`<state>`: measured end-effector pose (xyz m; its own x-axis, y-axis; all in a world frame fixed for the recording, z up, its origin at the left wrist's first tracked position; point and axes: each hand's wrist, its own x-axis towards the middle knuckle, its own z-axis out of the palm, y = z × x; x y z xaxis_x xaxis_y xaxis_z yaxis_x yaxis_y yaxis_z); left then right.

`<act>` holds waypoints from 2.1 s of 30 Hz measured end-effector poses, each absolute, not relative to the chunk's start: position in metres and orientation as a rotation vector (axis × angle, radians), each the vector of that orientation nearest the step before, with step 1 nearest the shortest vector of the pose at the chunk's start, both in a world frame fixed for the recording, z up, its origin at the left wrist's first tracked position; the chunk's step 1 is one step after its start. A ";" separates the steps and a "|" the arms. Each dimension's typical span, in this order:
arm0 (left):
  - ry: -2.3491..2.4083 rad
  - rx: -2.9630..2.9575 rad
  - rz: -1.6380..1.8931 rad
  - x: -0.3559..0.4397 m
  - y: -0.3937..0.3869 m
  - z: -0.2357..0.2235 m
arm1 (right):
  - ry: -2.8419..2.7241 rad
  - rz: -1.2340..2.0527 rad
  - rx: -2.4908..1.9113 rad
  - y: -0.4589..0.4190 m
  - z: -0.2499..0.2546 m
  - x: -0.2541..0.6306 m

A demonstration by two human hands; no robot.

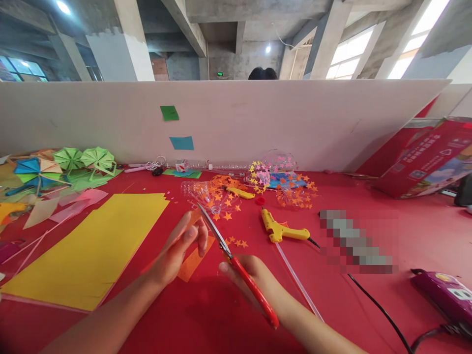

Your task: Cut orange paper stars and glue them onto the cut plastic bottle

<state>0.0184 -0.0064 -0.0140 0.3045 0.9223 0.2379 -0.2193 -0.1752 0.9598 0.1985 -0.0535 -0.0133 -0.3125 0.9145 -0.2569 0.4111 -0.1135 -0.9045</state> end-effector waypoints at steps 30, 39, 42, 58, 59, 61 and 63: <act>0.840 0.832 1.299 0.017 0.006 -0.016 | -1.741 1.315 -1.528 -0.051 -0.016 0.197; 0.995 1.138 1.345 0.011 0.008 -0.021 | -1.849 1.439 -1.362 -0.052 -0.018 0.203; 1.012 1.164 1.363 0.010 0.009 -0.020 | -1.886 1.449 -1.326 -0.052 -0.016 0.205; 1.033 1.274 1.335 0.007 0.011 -0.021 | -1.796 1.505 -1.366 -0.053 -0.013 0.202; 1.014 1.273 1.337 0.007 0.011 -0.021 | -1.797 1.505 -1.379 -0.053 -0.013 0.203; 0.990 1.267 1.334 0.006 0.011 -0.021 | -1.806 1.506 -1.389 -0.053 -0.013 0.203; 0.990 1.264 1.325 0.006 0.011 -0.020 | -1.816 1.503 -1.386 -0.052 -0.014 0.203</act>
